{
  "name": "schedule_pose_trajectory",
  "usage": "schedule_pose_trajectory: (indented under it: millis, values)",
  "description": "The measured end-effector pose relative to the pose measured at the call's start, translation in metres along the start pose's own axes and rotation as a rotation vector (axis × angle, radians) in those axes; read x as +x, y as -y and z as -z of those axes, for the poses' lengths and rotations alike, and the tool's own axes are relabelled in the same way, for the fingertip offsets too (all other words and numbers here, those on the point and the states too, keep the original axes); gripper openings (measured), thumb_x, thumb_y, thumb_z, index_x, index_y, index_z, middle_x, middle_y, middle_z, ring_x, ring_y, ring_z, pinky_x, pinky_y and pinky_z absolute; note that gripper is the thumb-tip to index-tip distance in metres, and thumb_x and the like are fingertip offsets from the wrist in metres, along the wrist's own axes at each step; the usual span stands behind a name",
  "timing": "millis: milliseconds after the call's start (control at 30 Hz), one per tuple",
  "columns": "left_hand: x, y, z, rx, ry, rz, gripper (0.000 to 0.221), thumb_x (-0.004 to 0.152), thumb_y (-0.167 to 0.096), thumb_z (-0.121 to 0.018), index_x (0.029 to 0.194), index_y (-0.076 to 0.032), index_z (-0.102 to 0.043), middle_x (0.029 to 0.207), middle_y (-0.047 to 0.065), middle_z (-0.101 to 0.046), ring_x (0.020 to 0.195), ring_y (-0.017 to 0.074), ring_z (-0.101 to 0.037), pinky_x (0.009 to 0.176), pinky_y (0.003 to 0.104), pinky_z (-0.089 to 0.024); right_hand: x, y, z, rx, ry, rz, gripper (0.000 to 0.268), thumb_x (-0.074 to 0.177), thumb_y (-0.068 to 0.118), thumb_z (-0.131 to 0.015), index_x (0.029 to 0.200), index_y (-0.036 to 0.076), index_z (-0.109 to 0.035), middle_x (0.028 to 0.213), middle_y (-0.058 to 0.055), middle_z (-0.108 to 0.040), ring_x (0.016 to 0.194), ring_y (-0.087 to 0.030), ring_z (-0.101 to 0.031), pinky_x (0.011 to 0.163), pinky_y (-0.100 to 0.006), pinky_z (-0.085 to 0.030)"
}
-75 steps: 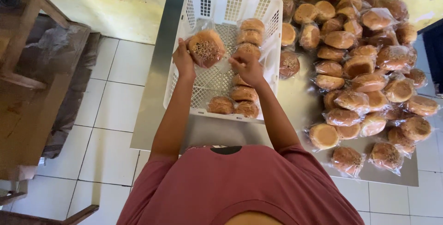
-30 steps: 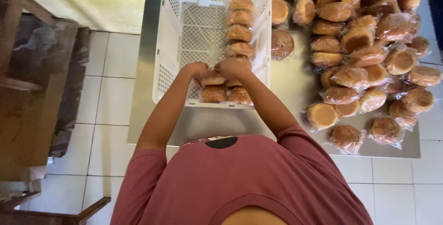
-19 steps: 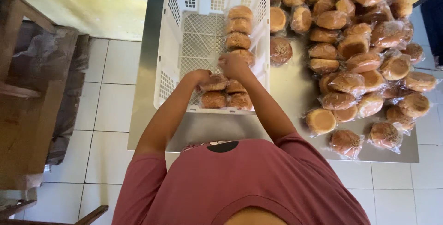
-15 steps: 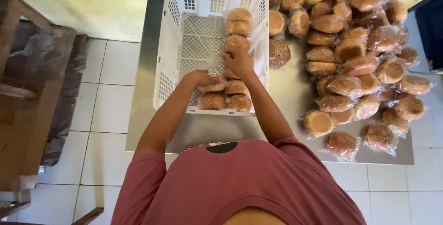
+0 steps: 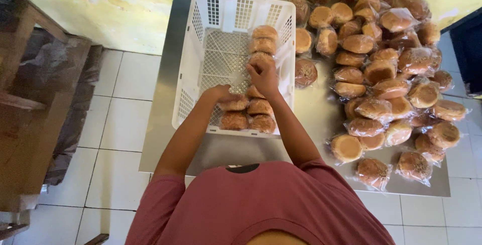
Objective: The person organizes wrapped bread rolls by placing them into a white plastic crate on a metal table.
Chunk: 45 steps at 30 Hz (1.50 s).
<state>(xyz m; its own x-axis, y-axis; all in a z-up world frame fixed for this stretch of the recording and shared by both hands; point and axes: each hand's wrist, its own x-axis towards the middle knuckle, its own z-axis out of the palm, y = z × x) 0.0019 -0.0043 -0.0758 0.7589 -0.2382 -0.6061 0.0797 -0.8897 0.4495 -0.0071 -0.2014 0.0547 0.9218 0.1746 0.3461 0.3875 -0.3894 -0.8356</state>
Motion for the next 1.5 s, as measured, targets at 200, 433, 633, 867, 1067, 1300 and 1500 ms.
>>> schedule_pose_trajectory:
  millis: [200,433,633,867,1067,1300,1500]
  values:
    - [-0.002,0.012,0.011,-0.085,-0.059,0.05,0.121,0.077,-0.091,-0.049,0.158,-0.003,-0.033,0.155,0.026,-0.044,0.142,0.0399,-0.046,0.116,0.047,-0.039,0.003,-0.011,0.002,0.245,-0.025,-0.013,0.004,0.094,0.007,-0.077,0.092,0.004,-0.075,0.073,0.0,-0.065,0.06,-0.006,-0.053,0.052,-0.024,-0.043]
    - [-0.004,0.011,0.014,-0.09,-0.011,0.038,0.118,0.08,-0.092,-0.04,0.159,-0.004,-0.033,0.161,0.022,-0.039,0.147,0.039,-0.041,0.119,0.048,-0.036,0.012,-0.071,0.104,0.851,-0.809,-0.229,0.017,0.1,0.015,-0.066,0.09,0.003,-0.073,0.064,-0.004,-0.06,0.051,-0.012,-0.051,0.045,-0.028,-0.041]
    - [0.013,0.026,0.012,-0.111,-0.048,0.019,0.115,0.082,-0.09,-0.041,0.158,-0.004,-0.035,0.161,0.022,-0.038,0.147,0.0394,-0.04,0.119,0.049,-0.036,0.016,-0.207,0.143,0.335,-0.882,-0.138,0.022,0.1,0.023,-0.072,0.094,0.003,-0.067,0.081,-0.008,-0.062,0.067,-0.018,-0.055,0.06,-0.033,-0.046]
    - [-0.024,0.004,0.022,-0.166,-0.029,0.016,0.109,0.083,-0.088,-0.039,0.153,-0.005,-0.046,0.154,0.022,-0.05,0.141,0.0386,-0.05,0.115,0.049,-0.042,0.018,-0.26,0.136,-0.833,-0.497,-0.083,0.085,0.073,0.057,-0.09,0.137,0.011,-0.059,0.142,-0.032,-0.045,0.13,-0.052,-0.041,0.106,-0.061,-0.033]
    - [-0.009,0.021,0.02,-0.174,-0.099,0.025,0.106,0.085,-0.085,-0.042,0.153,-0.004,-0.045,0.155,0.022,-0.048,0.14,0.0389,-0.05,0.115,0.049,-0.042,-0.003,-0.225,0.11,-0.729,-0.241,-0.532,0.088,0.066,0.066,-0.083,0.142,0.029,-0.056,0.151,-0.02,-0.045,0.136,-0.047,-0.046,0.108,-0.063,-0.041]
    - [-0.005,0.006,0.014,-0.109,-0.087,0.033,0.102,0.087,-0.08,-0.05,0.154,-0.004,-0.04,0.157,0.021,-0.041,0.143,0.0387,-0.043,0.116,0.048,-0.037,-0.045,-0.166,0.09,-0.693,-0.259,-0.604,0.087,0.07,0.057,-0.084,0.142,0.017,-0.054,0.153,-0.024,-0.03,0.132,-0.047,-0.04,0.103,-0.059,-0.042]
    - [0.005,0.019,-0.002,-0.099,-0.154,-0.072,0.094,0.089,-0.074,-0.056,0.149,-0.002,-0.05,0.144,0.025,-0.058,0.131,0.0396,-0.058,0.11,0.046,-0.046,-0.094,-0.172,0.071,-0.796,-0.39,-0.508,0.072,0.083,0.054,-0.085,0.138,0.019,-0.057,0.155,-0.023,-0.032,0.136,-0.05,-0.038,0.111,-0.06,-0.035]
